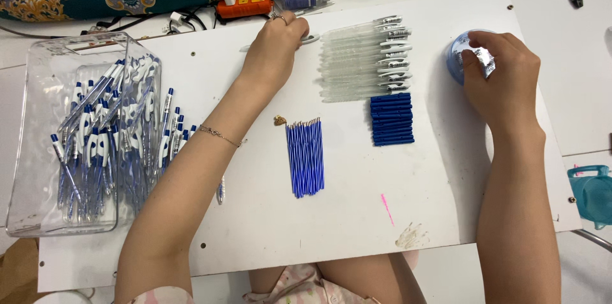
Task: The person assembles pens by inserting ink refills and springs into pen barrels and then attaching the caps by hand.
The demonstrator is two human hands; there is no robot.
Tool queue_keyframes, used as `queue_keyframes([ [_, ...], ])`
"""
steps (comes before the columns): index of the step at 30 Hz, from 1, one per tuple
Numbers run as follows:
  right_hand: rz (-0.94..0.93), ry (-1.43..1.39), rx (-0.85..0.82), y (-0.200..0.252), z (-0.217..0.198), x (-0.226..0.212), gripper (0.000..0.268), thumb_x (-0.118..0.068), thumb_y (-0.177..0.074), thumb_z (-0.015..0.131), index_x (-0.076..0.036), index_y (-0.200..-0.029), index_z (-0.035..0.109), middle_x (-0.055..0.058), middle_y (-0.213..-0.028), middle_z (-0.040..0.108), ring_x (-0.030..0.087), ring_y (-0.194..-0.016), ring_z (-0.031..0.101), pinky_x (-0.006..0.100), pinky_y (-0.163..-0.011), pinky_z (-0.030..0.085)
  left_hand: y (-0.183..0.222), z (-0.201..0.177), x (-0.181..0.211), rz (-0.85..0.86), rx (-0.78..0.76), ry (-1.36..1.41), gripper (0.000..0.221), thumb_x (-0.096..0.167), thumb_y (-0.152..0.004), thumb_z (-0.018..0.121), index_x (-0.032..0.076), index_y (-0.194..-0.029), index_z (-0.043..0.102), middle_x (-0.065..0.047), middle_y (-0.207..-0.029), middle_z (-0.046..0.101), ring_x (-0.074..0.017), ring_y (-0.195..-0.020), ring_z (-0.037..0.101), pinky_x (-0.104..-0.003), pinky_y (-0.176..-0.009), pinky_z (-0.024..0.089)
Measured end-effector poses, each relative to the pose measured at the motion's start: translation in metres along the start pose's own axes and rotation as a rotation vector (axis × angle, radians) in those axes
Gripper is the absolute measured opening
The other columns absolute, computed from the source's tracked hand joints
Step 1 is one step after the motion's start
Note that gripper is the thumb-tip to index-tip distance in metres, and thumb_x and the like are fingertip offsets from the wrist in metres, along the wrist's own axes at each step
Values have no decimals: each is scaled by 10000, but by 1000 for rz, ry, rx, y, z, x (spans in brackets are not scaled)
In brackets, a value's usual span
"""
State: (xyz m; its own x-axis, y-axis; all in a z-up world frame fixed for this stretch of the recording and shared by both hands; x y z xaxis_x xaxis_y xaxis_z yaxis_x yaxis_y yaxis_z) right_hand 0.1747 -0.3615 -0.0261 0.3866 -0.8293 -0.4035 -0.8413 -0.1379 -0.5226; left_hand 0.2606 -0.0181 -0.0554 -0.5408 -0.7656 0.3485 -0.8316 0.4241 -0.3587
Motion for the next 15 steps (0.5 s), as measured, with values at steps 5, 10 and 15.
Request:
queue_keyframes([
  [5, -20, 11, 11, 2, 1, 6, 264, 69, -1028, 731, 36, -1290, 747, 182, -1155, 725, 315, -993, 651, 410, -810, 496, 3, 2, 9, -2, -47, -99, 464, -309, -615, 439, 16, -917, 575, -135, -853, 535, -349, -738, 541, -446, -529, 407],
  [10, -34, 3, 29, 1, -4, -3, 253, 75, -1048, 723, 63, -1300, 736, 209, -1155, 721, 340, -1044, 675, 428, -845, 514, 19, -22, 32, 59, -1, -193, 525, -364, -625, 517, -27, -1020, 597, -201, -1035, 582, -404, -863, 598, -472, -564, 510],
  [15, -194, -44, 192, 0, -26, -38, 246, 146, -1053, 673, 121, -1297, 694, 213, -1111, 711, 352, -989, 655, 466, -899, 533, 87, -79, 55, -258, -121, -372, 153, 113, -961, 683, 5, -1032, 601, -216, -1009, 612, -420, -873, 639, -511, -669, 555],
])
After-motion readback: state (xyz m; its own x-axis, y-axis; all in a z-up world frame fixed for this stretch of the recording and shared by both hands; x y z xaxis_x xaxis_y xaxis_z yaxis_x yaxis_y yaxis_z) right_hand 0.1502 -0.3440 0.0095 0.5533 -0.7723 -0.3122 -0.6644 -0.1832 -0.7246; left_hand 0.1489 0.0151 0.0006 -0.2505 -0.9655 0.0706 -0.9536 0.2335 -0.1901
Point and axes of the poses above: each hand's wrist, its own y-axis away from the middle knuckle, its own z-axis out of the palm, x = y × z, the point moved 8 cm from there along -y, towards the middle knuckle
